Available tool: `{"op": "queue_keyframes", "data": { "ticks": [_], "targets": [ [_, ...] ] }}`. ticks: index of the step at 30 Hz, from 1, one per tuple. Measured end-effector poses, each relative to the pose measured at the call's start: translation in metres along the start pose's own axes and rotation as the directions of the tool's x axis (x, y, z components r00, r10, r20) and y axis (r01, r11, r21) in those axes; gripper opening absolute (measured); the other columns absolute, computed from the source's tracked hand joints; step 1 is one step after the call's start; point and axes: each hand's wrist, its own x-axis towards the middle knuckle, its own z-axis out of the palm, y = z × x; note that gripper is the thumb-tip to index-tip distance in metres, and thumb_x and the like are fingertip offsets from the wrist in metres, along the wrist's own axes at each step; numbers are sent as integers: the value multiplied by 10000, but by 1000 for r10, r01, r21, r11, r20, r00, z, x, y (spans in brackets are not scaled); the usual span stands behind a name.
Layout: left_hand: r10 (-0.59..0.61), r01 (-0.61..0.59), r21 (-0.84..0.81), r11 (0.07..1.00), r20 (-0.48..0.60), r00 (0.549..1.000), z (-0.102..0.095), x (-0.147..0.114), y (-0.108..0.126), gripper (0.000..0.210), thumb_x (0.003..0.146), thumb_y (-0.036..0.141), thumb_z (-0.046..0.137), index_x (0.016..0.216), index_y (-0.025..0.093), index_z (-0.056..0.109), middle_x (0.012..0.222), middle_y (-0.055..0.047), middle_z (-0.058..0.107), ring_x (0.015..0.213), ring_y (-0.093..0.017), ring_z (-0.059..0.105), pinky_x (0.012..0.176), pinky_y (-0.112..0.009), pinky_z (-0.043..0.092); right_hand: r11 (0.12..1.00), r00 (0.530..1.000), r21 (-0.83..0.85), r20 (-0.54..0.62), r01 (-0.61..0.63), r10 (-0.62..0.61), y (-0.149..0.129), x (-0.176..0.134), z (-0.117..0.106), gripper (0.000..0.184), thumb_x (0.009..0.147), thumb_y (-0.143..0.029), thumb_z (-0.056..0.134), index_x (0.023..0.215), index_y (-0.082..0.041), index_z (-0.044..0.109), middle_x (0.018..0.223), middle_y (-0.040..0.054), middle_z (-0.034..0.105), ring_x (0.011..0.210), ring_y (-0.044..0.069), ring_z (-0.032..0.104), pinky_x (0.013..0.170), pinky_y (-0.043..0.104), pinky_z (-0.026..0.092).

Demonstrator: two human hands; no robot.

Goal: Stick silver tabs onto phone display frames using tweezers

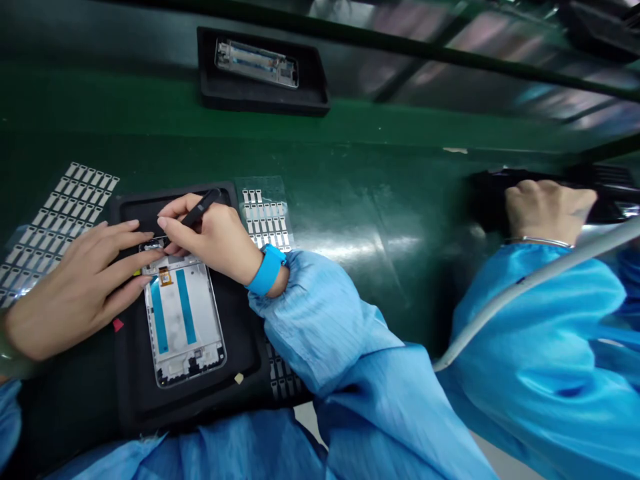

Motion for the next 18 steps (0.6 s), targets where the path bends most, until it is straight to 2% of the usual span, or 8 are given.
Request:
{"op": "queue_keyframes", "data": {
  "ticks": [7, 12, 18],
  "targets": [
    [-21, 21, 58, 998, -1, 1000, 0, 2, 6, 331, 916, 240, 456, 1227, 166, 543, 1277, -141, 548, 1306, -309, 420, 1106, -563, 300, 995, 987, 94, -159, 39, -23, -13, 8, -4, 341, 778, -476, 644, 879, -173, 524, 773, -25, 629, 625, 79, 674, 588, 184, 580],
    [-35, 37, 48, 998, -39, 999, 3, 1, 7, 328, 917, 248, 463, 1232, 178, 520, 1257, -136, 551, 1292, -308, 431, 1083, -563, 335, 988, 994, 147, -104, 38, -22, -17, 15, -6, 401, 731, -468, 693, 949, -185, 512, 852, -18, 635, 726, 82, 671, 680, 201, 587],
    [-38, 39, 31, 999, -41, 998, 5, 1, 7, 360, 912, 233, 473, 1266, 173, 493, 1261, -132, 539, 1288, -300, 429, 1069, -531, 371, 976, 1000, 217, -3, 23, -23, -7, 17, -4, 383, 723, -406, 719, 940, -187, 492, 825, -18, 616, 732, 97, 662, 660, 223, 593]
  ]
}}
